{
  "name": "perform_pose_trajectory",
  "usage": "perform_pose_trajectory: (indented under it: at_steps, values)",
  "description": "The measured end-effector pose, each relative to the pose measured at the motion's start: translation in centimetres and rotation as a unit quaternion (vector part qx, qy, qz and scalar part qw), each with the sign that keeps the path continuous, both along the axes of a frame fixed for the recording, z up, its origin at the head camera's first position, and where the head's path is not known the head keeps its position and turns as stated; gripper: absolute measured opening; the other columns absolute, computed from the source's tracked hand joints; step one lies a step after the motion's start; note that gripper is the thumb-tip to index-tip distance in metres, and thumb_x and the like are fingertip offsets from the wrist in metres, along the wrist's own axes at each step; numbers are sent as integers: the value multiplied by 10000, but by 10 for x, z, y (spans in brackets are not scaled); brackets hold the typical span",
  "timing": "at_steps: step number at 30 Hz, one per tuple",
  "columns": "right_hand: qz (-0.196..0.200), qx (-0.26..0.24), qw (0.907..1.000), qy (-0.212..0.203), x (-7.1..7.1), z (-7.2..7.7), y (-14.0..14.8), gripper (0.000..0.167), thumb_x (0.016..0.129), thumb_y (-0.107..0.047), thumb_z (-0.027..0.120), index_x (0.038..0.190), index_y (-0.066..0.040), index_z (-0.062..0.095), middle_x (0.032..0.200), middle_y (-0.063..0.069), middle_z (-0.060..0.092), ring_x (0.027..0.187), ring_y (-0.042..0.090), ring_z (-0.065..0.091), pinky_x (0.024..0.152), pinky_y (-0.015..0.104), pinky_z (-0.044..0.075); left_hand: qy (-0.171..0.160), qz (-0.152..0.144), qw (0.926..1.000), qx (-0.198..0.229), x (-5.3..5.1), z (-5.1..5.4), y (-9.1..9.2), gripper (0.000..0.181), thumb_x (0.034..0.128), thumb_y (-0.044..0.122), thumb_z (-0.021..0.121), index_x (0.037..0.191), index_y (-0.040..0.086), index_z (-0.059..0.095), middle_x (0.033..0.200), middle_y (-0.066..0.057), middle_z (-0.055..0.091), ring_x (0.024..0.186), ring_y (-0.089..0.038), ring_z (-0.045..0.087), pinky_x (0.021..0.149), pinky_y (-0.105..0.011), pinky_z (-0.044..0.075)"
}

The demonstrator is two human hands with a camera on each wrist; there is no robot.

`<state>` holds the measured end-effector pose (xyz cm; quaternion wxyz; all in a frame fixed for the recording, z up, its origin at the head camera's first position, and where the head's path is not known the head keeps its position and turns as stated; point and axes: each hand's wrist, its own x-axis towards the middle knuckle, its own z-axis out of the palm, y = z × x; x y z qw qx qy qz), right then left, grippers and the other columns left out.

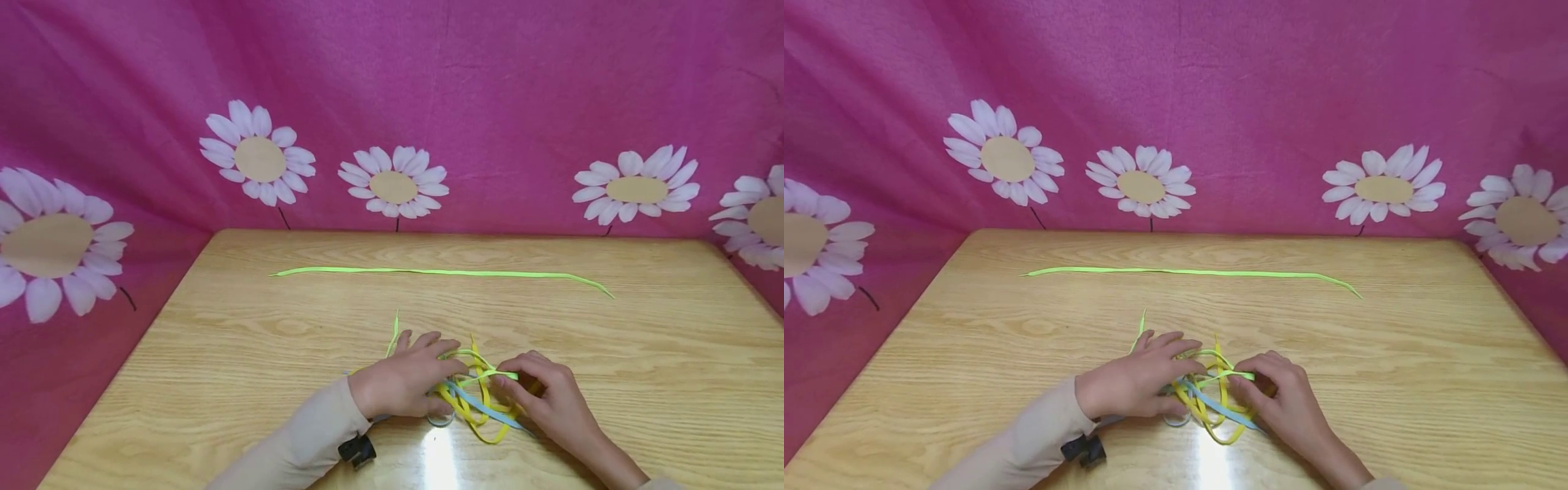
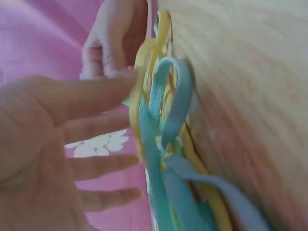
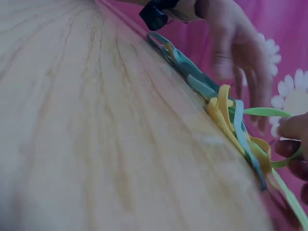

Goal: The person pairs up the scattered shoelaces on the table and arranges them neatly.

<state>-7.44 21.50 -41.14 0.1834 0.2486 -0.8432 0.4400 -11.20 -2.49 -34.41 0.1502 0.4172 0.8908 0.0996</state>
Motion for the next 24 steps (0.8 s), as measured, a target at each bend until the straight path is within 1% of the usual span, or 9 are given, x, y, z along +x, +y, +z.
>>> perform_pose_trajectory:
  at_steps: [5, 7, 9, 10, 12, 13, 15, 18, 24]
  values:
    - [42, 153, 9979, 627, -6, 21, -6, 325, 707, 91, 782, 903, -162, 723, 835, -105, 633, 794, 54, 544, 685, 183, 447, 263, -295, 9962, 782, -1, -1, 3, 178, 888, 359, 680, 977, 205, 684, 1061, 82, 627, 1033, -65, 555, 1025, -603, 281]
    - [45, 280, 9957, 884, -10, 32, -4, 179, 785, -25, 771, 891, -162, 726, 832, -98, 625, 821, 68, 537, 736, 194, 435, 210, -397, 9940, 995, -3, 1, 1, 141, 901, 328, 669, 835, 206, 641, 837, 135, 581, 829, 6, 535, 1008, -585, 302]
    - [72, 351, 9929, 1134, -14, 41, 1, 35, 856, -177, 735, 876, -149, 727, 817, -77, 629, 818, 80, 535, 765, 206, 403, 96, -481, 9911, 1239, -6, 4, -2, 190, 918, 285, 657, 766, 191, 593, 718, 151, 517, 690, 26, 476, 976, -468, 364]
    - [85, 391, 9918, 1214, -16, 44, 4, 91, 872, -239, 715, 871, -149, 727, 811, -76, 636, 814, 79, 538, 779, 203, 394, 34, -510, 9895, 1355, -8, 6, -4, 207, 929, 259, 647, 750, 183, 575, 689, 145, 491, 659, 21, 451, 935, -386, 392]
    - [145, 454, 9905, 1291, -19, 50, 11, 112, 881, -259, 705, 867, -150, 728, 806, -81, 653, 815, 73, 556, 799, 192, 393, -59, -541, 9864, 1553, -12, 12, -8, 222, 946, 212, 630, 742, 168, 556, 657, 121, 453, 619, -1, 416, 791, -237, 404]
    - [189, 464, 9901, 1312, -20, 52, 15, 44, 853, -195, 737, 867, -154, 729, 806, -82, 663, 811, 72, 564, 798, 185, 394, -127, -547, 9850, 1630, -14, 15, -10, 224, 953, 185, 621, 743, 156, 549, 652, 108, 441, 610, -14, 407, 712, -192, 383]
    - [192, 511, 9929, 1057, -20, 57, 23, 155, 781, -59, 781, 871, -174, 729, 810, -104, 676, 814, 46, 575, 802, 162, 396, -270, -535, 9826, 1758, -17, 19, -15, 211, 961, 143, 605, 758, 128, 549, 659, 75, 430, 612, -38, 398, 610, -159, 347]
    - [103, 503, 9951, 849, -19, 61, 31, 370, 656, 112, 793, 867, -184, 728, 809, -99, 682, 813, 35, 584, 796, 141, 411, -360, -480, 9812, 1834, -22, 23, -21, 147, 966, 108, 591, 820, 98, 602, 702, 55, 490, 643, -51, 427, 624, -159, 360]
    - [18, 303, 9986, 432, -19, 67, 41, 311, 707, 101, 782, 828, -176, 708, 765, -48, 677, 766, 11, 604, 796, 132, 421, -427, -249, 9813, 1858, -27, 26, -34, 72, 959, 71, 591, 929, 64, 656, 827, -4, 626, 705, -69, 484, 662, -181, 419]
